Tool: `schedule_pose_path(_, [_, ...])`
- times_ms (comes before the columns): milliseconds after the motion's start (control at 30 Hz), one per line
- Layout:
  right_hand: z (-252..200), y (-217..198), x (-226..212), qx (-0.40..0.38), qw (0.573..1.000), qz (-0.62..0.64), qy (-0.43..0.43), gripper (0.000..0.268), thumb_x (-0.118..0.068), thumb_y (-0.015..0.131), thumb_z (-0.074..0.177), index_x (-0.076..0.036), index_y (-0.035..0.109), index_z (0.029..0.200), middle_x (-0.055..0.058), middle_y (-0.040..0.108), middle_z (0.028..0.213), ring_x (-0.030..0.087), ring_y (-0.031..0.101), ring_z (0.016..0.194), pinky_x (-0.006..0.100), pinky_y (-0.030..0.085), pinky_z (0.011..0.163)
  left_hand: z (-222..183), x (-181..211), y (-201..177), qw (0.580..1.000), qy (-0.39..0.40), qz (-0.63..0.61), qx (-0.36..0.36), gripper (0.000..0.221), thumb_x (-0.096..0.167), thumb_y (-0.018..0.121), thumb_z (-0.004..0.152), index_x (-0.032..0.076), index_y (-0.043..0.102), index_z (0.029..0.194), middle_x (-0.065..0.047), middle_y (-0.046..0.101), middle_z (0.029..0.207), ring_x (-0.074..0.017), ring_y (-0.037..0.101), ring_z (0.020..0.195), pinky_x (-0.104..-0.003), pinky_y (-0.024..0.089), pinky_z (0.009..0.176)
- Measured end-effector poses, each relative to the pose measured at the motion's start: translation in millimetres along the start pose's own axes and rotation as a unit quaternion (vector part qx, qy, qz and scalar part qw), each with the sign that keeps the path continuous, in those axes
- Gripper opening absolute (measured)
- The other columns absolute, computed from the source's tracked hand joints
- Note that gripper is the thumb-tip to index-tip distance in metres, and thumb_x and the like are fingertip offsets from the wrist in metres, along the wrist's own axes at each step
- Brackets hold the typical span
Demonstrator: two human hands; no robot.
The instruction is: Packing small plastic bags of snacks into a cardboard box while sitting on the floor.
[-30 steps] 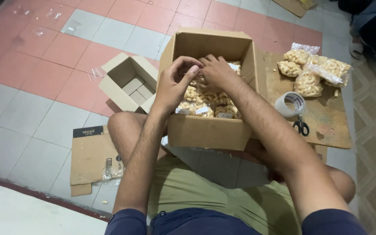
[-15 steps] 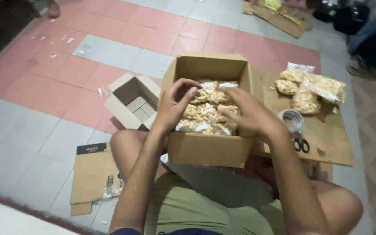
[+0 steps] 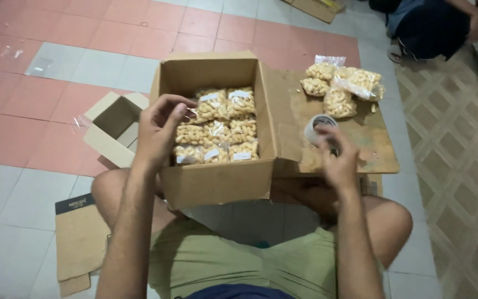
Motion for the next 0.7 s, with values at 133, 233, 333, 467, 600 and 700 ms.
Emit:
schedule_pose_path(133, [61,-40,63,0.064,0.994,-0.084,0.023,0.029,-0.003,0.074,0.107,0.0,0.07,0.135,0.025,0.071,0.126,0.047,0.069,0.118,0.054,0.058,0.095,-2,0,0,0.999,0.013,-0.019,0.025,0.024,0.025,0.063,0.112,0.004,0.074,0.116,-0.013,0.077,0.108,-0.0192,0.076,0.095,-0.029,0.061,0.088])
schedule_pose_path(233, [96,-55,100,0.103,0.925,-0.356,-0.083,0.045,-0.001,0.091,0.092,-0.003,0.073,0.133,0.019,0.058,0.129,0.047,0.061,0.118,0.061,0.05,0.098,-5,3,-2,0.999,0.024,-0.003,0.022,0.026,0.024,0.062,0.113,0.001,0.074,0.114,-0.014,0.078,0.106,-0.0182,0.076,0.092,-0.028,0.06,0.086])
schedule_pose_path(333, [126,-59,146,0.069,0.881,-0.462,-0.079,0.062,-0.004,0.104,0.078,-0.002,0.076,0.133,0.017,0.054,0.137,0.043,0.053,0.128,0.06,0.049,0.097,-1,0,-2,0.999,0.034,0.002,0.015,0.026,0.022,0.061,0.113,0.0,0.074,0.114,-0.015,0.078,0.107,-0.0186,0.075,0.091,-0.029,0.06,0.085])
schedule_pose_path(467, [132,-51,197,0.051,0.847,-0.52,-0.096,0.034,-0.012,0.098,0.086,-0.012,0.079,0.114,0.006,0.059,0.13,0.029,0.054,0.131,0.052,0.046,0.102,-3,2,-3,0.999,0.033,0.003,0.014,0.024,0.019,0.06,0.113,0.0,0.074,0.113,-0.015,0.078,0.106,-0.0189,0.076,0.091,-0.029,0.06,0.085])
schedule_pose_path(600, [127,-48,155,0.115,0.881,-0.453,-0.076,0.025,-0.004,0.088,0.095,-0.008,0.072,0.114,0.006,0.061,0.118,0.031,0.064,0.115,0.054,0.047,0.1,-4,0,-3,0.999,0.031,0.003,0.016,0.021,0.016,0.062,0.112,0.0,0.074,0.114,-0.015,0.078,0.105,-0.0185,0.076,0.09,-0.029,0.06,0.085])
schedule_pose_path(700, [130,-44,85,0.166,0.928,-0.307,-0.132,0.02,-0.002,0.075,0.104,-0.008,0.065,0.119,0.012,0.065,0.107,0.043,0.069,0.101,0.057,0.052,0.086,-2,-1,-1,0.999,0.025,-0.004,0.022,0.02,0.016,0.062,0.112,0.001,0.075,0.113,-0.014,0.079,0.105,-0.0179,0.076,0.089,-0.029,0.06,0.085])
Point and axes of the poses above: each hand's wrist, its own z-axis towards the middle knuckle, its own y-axis out of the palm, x = y × z, the point moved 2 cm from there along z, towards the middle knuckle
